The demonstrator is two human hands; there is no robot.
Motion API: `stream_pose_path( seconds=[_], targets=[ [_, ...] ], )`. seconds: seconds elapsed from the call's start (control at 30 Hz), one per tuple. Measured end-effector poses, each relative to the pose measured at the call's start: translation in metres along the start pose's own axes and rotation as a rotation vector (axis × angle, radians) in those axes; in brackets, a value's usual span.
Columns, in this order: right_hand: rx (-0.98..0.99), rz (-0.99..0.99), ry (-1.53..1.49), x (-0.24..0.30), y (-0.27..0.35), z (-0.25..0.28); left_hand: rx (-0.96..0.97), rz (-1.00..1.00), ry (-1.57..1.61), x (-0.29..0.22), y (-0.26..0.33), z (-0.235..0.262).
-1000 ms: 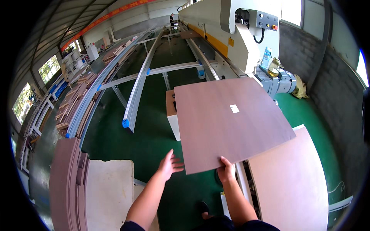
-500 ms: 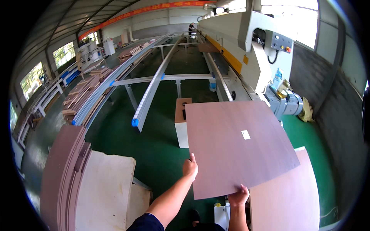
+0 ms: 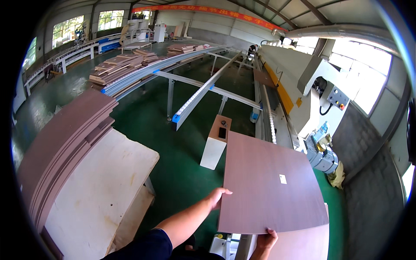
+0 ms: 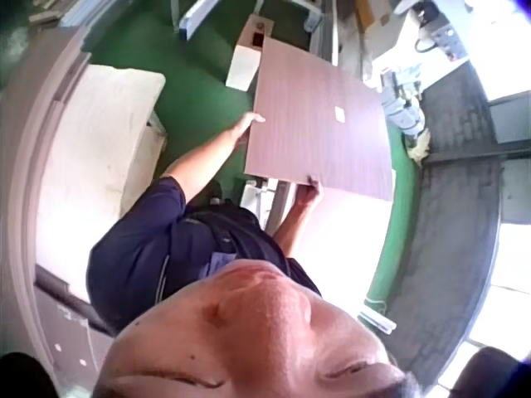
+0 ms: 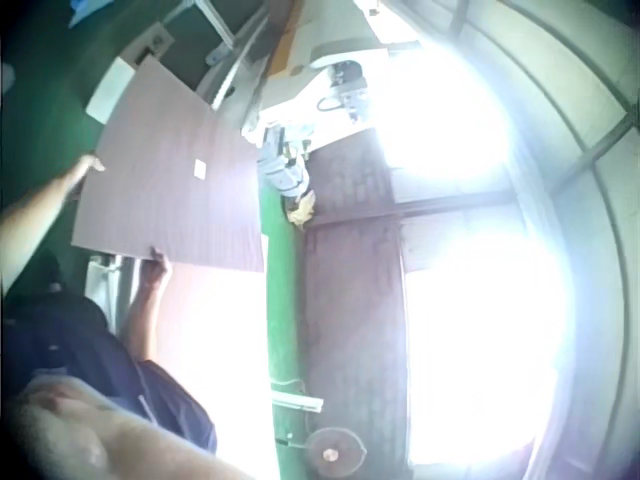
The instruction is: The person takes wooden boards from an edge banding machine and stacks them onto a table by hand.
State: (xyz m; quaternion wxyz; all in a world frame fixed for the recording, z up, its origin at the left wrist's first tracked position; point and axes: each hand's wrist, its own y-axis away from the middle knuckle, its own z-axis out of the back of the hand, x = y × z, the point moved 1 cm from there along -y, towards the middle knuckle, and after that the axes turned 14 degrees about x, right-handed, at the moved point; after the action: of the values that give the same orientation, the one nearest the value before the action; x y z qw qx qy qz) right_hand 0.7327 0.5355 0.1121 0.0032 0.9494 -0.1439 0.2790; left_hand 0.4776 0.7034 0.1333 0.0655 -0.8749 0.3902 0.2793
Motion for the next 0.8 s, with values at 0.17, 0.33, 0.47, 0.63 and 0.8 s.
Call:
stream_pose_path(
  seconds=[0.17,0.33,0.47,0.63,0.8],
  targets=[
    [0.031,0.103,0.089,0.023,0.064,-0.039,0.128,-0.056,0.083,0.031,0.049,-0.037],
    [-0.15,0.07,0.246,0.045,0.146,-0.055,0.253,-0.162,0.288,0.049,0.124,-0.074],
    [-0.178,0.156,0.271,0.065,0.213,-0.089,0.332,-0.242,0.282,0.075,0.193,-0.09],
    [-0.038,0.205,0.349,0.084,0.253,-0.122,0.226,-0.44,0.328,0.091,0.25,-0.136],
    [0.233,-0.003,0.329,0.083,0.239,-0.146,0.149,-0.688,0.16,0.078,0.329,-0.18]
  ],
)
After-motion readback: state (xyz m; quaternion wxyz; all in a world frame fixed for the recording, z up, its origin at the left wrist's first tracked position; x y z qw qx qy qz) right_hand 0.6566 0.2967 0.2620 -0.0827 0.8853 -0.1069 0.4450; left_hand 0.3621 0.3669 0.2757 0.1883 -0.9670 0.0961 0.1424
